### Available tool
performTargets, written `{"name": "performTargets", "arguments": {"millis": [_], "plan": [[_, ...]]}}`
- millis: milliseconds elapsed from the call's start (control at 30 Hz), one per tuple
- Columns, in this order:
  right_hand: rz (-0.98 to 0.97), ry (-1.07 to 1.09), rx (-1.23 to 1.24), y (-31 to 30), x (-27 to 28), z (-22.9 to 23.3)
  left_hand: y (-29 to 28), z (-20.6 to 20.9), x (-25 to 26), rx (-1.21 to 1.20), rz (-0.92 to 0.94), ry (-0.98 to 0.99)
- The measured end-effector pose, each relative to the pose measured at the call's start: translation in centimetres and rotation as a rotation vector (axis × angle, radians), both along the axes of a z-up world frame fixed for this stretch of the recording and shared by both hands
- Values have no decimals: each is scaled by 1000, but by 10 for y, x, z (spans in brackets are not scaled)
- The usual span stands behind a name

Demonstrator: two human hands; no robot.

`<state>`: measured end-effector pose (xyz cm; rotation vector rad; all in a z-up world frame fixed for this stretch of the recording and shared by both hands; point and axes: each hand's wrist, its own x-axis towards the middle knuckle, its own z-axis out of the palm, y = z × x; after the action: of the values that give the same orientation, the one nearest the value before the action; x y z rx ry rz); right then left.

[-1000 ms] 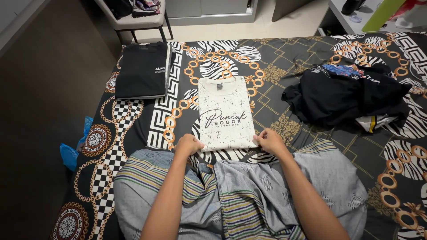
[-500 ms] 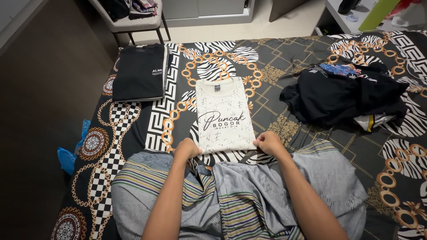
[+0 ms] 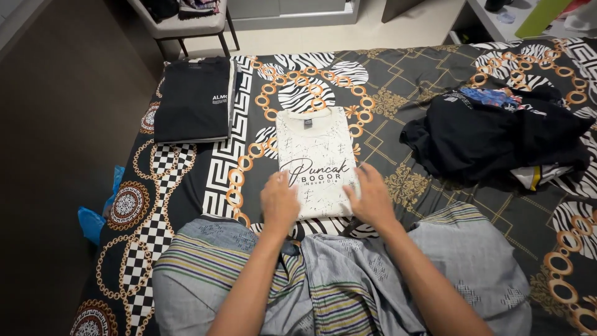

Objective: Fold t-shirts on a bed and stack them.

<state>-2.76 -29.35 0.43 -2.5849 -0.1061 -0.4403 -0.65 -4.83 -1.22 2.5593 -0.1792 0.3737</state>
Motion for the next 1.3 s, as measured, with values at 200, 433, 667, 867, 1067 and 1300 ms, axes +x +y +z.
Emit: {"name": "performTargets", "arguments": {"millis": [200,433,667,867,1067,1300], "plan": [[218,-77,-140,34,27,-55,-34,-50,5,160,-203,-180],[-52,115,-215,34,32,-43,-30,-10,5,198,-229,146],[-25,61,-129,35,57,-52,-39,-35,44,47,-202,48],[85,14,-180,55,102,-55,-48,-43,83,67,-208,-81],[87,63,-140,55,160,-55,-43,-39,131,52,-137,-104],[50,141,-127,48,208,-43,-37,-43,189,84,-54,-94]]}}
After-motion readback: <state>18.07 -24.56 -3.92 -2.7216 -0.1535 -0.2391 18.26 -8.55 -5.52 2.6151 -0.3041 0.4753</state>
